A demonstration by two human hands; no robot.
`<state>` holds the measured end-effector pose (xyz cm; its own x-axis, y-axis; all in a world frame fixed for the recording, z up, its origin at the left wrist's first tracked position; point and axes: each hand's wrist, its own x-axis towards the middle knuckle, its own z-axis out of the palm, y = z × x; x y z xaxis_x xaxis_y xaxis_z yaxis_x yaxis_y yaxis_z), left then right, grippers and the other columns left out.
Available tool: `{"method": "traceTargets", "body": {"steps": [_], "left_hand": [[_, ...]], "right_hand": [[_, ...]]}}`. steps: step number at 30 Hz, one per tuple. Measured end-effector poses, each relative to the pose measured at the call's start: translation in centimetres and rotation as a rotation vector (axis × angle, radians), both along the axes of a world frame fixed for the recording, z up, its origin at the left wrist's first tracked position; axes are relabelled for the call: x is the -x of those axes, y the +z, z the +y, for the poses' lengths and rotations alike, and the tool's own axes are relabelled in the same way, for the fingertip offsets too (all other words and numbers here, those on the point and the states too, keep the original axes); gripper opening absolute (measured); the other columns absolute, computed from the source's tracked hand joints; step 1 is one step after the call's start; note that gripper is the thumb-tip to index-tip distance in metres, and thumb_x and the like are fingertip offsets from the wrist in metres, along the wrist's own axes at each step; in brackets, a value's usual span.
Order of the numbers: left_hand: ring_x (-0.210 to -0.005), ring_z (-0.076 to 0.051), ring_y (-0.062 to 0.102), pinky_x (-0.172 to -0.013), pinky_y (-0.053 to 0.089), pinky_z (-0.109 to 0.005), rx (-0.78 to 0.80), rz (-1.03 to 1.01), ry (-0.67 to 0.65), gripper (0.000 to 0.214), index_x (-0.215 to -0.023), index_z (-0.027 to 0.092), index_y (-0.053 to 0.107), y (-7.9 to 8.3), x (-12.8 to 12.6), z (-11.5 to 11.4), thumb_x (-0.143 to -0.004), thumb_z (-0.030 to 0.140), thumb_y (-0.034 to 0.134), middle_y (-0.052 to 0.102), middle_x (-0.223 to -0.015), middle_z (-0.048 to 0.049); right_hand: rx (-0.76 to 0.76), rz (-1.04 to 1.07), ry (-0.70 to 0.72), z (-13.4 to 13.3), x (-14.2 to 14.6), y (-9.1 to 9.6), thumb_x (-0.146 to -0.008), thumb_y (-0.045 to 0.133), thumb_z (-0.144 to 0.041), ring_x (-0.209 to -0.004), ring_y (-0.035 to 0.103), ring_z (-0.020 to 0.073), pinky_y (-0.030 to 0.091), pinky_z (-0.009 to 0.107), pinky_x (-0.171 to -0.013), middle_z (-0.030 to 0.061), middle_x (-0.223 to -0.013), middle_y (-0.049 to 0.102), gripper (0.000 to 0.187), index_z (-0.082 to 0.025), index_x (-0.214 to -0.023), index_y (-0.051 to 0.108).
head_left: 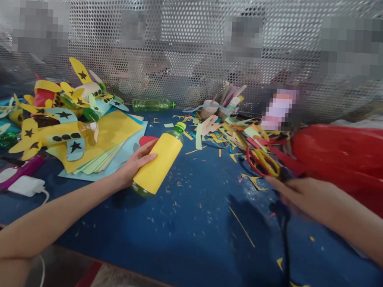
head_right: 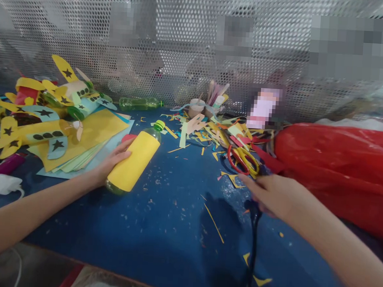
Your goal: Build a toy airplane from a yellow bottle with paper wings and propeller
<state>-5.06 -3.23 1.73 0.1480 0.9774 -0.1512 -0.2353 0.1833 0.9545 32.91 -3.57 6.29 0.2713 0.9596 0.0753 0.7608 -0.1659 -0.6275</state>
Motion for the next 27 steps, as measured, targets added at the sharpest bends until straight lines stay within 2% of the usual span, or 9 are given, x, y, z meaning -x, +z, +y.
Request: {"method": "traceTargets", "body": {"steps": [1, 2, 4, 8, 13, 15, 18, 21, 27], "left_hand": [[-0.086, -0.022, 0.067, -0.069, 0.055, -0.030, 0.005, -0.015, 0.013, 0.070, -0.133, 0.026, 0.051, 0.2, 0.1, 0.0, -0.070, 0.041, 0.076, 0.064, -0.122, -0.0094], [-0.085, -0.022, 0.067, -0.068, 0.055, -0.030, 0.003, -0.031, 0.026, 0.067, -0.132, 0.025, 0.052, 0.5, 0.2, 0.1, -0.071, 0.040, 0.075, 0.065, -0.121, -0.0098], [-0.083, -0.022, 0.067, -0.067, 0.056, -0.031, -0.015, -0.066, 0.054, 0.064, -0.131, 0.024, 0.052, 1.3, 0.7, 0.2, -0.072, 0.040, 0.073, 0.066, -0.118, -0.0100], [-0.077, -0.020, 0.067, -0.064, 0.057, -0.029, -0.094, -0.154, 0.173, 0.061, -0.130, 0.025, 0.051, 3.4, 2.3, 0.7, -0.074, 0.038, 0.072, 0.069, -0.108, -0.0061], [-0.071, -0.017, 0.067, -0.060, 0.055, -0.026, -0.147, -0.227, 0.340, 0.053, -0.130, 0.022, 0.048, 4.5, 3.8, 1.6, -0.082, 0.039, 0.064, 0.071, -0.092, -0.0041], [-0.068, -0.016, 0.066, -0.058, 0.055, -0.024, -0.167, -0.235, 0.372, 0.049, -0.127, 0.020, 0.051, 4.2, 4.0, 2.0, -0.084, 0.040, 0.062, 0.071, -0.087, -0.0030], [-0.067, -0.015, 0.066, -0.056, 0.054, -0.024, -0.172, -0.244, 0.393, 0.044, -0.121, 0.020, 0.055, 3.5, 4.2, 2.4, -0.083, 0.039, 0.064, 0.070, -0.084, -0.0020], [-0.062, -0.016, 0.066, -0.053, 0.054, -0.025, -0.094, -0.257, 0.374, 0.047, -0.123, 0.019, 0.054, 2.9, 4.3, 2.6, -0.082, 0.038, 0.065, 0.070, -0.079, -0.0030], [-0.062, -0.018, 0.067, -0.054, 0.055, -0.026, -0.028, -0.288, 0.253, 0.054, -0.126, 0.018, 0.052, 2.2, 3.4, 2.3, -0.078, 0.036, 0.069, 0.071, -0.081, -0.0047]], "right_hand": [[0.196, -0.138, 0.232, 0.8, 1.7, 0.4, -0.078, 0.067, -0.046, -0.029, 0.044, 0.0069, 0.033, 0.027, -0.047, -0.0003, -0.032, 0.049, 0.050, -0.018, -0.040, 0.051], [0.253, -0.275, 0.387, 1.8, 3.7, 0.6, -0.084, 0.061, -0.043, -0.033, 0.047, 0.0085, 0.036, 0.027, -0.049, -0.0002, -0.036, 0.053, 0.048, -0.018, -0.043, 0.052], [0.105, -0.421, 0.566, 3.9, 7.8, 0.6, -0.087, 0.057, -0.035, -0.040, 0.051, 0.0104, 0.037, 0.028, -0.053, -0.0002, -0.045, 0.059, 0.039, -0.019, -0.051, 0.055], [-0.064, -0.327, 0.793, 8.4, 15.0, -1.3, -0.081, 0.061, -0.016, -0.068, 0.064, 0.0159, 0.045, 0.025, -0.063, 0.0047, -0.076, 0.071, 0.010, -0.017, -0.087, 0.069], [-0.123, -0.237, 0.888, 12.1, 20.8, -3.7, -0.086, 0.058, -0.019, -0.090, 0.064, 0.0179, 0.047, 0.028, -0.080, 0.0085, -0.108, 0.069, 0.032, -0.019, -0.118, 0.063], [-0.127, -0.205, 0.863, 12.9, 22.6, -4.2, -0.087, 0.059, -0.023, -0.095, 0.063, 0.0205, 0.046, 0.031, -0.083, 0.0104, -0.107, 0.068, 0.029, -0.018, -0.114, 0.065], [-0.100, -0.174, 0.816, 13.6, 24.4, -4.6, -0.078, 0.067, -0.022, -0.092, 0.061, 0.0234, 0.045, 0.033, -0.082, 0.0108, -0.091, 0.068, 0.011, -0.016, -0.087, 0.068], [-0.061, -0.077, 0.816, 13.8, 24.6, -4.4, -0.070, 0.069, -0.015, -0.081, 0.060, 0.0194, 0.045, 0.030, -0.074, 0.0058, -0.079, 0.065, 0.008, -0.018, -0.072, 0.061], [0.020, 0.237, 0.832, 11.8, 20.9, -3.2, -0.081, 0.053, -0.031, -0.064, 0.059, 0.0126, 0.047, 0.026, -0.062, -0.0003, -0.068, 0.061, 0.012, -0.021, -0.076, 0.050]]}}
